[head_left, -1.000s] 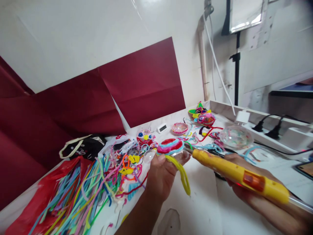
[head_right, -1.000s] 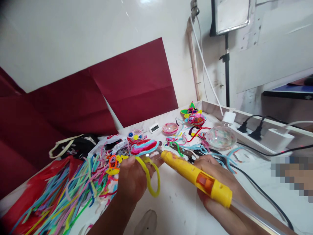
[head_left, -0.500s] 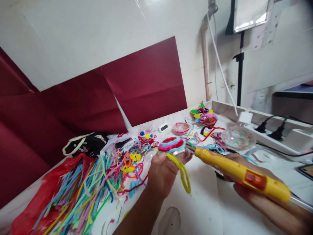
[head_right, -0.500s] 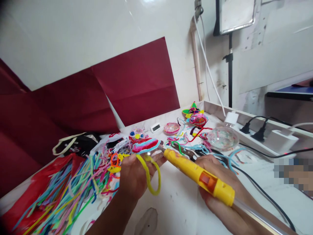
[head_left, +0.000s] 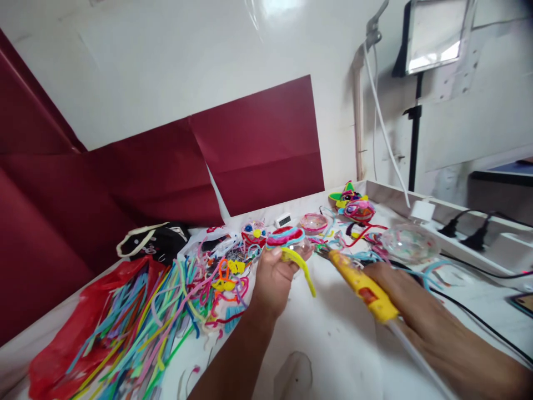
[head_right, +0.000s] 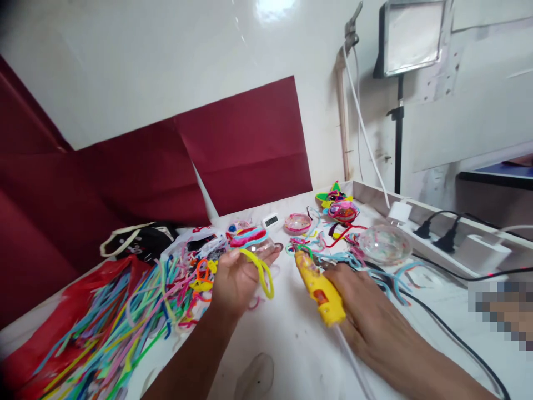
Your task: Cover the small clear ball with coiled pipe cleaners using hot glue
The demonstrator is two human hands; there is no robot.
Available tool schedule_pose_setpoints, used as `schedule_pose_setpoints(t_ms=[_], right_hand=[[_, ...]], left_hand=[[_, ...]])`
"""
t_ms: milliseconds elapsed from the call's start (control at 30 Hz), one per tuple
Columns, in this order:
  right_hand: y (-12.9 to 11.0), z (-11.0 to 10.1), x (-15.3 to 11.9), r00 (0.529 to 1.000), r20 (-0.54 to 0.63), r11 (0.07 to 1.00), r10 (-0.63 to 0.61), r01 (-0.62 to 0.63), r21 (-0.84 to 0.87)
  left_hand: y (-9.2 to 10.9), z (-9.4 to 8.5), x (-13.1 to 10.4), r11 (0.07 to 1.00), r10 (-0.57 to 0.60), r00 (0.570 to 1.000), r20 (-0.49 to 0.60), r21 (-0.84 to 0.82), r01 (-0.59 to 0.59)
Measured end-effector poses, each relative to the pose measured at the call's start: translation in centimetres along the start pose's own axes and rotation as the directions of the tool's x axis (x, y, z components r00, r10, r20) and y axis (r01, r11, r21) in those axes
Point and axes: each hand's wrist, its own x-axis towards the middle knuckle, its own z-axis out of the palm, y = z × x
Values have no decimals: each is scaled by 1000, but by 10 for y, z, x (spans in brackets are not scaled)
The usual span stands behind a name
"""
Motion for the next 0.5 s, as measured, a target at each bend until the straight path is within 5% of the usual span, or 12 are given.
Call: schedule_pose_setpoints(t_ms=[100, 267, 400, 500], right_hand=[[-1, 13, 0, 977, 212, 978, -19, 62, -198], [3, 29, -5, 934, 358, 944, 16, 104, -313], [-16, 13, 0, 960, 279, 991, -17, 52, -121], [-44, -4, 11, 965, 231, 973, 125, -165, 163]], left_hand=[[4, 2, -1, 998, 61, 998, -24, 27, -60], [6, 7, -6, 994, 94, 995, 16, 52, -94], [5, 10, -10, 990, 123, 991, 44, 62, -126], [3, 10, -14, 983, 148, 989, 24, 104, -150]])
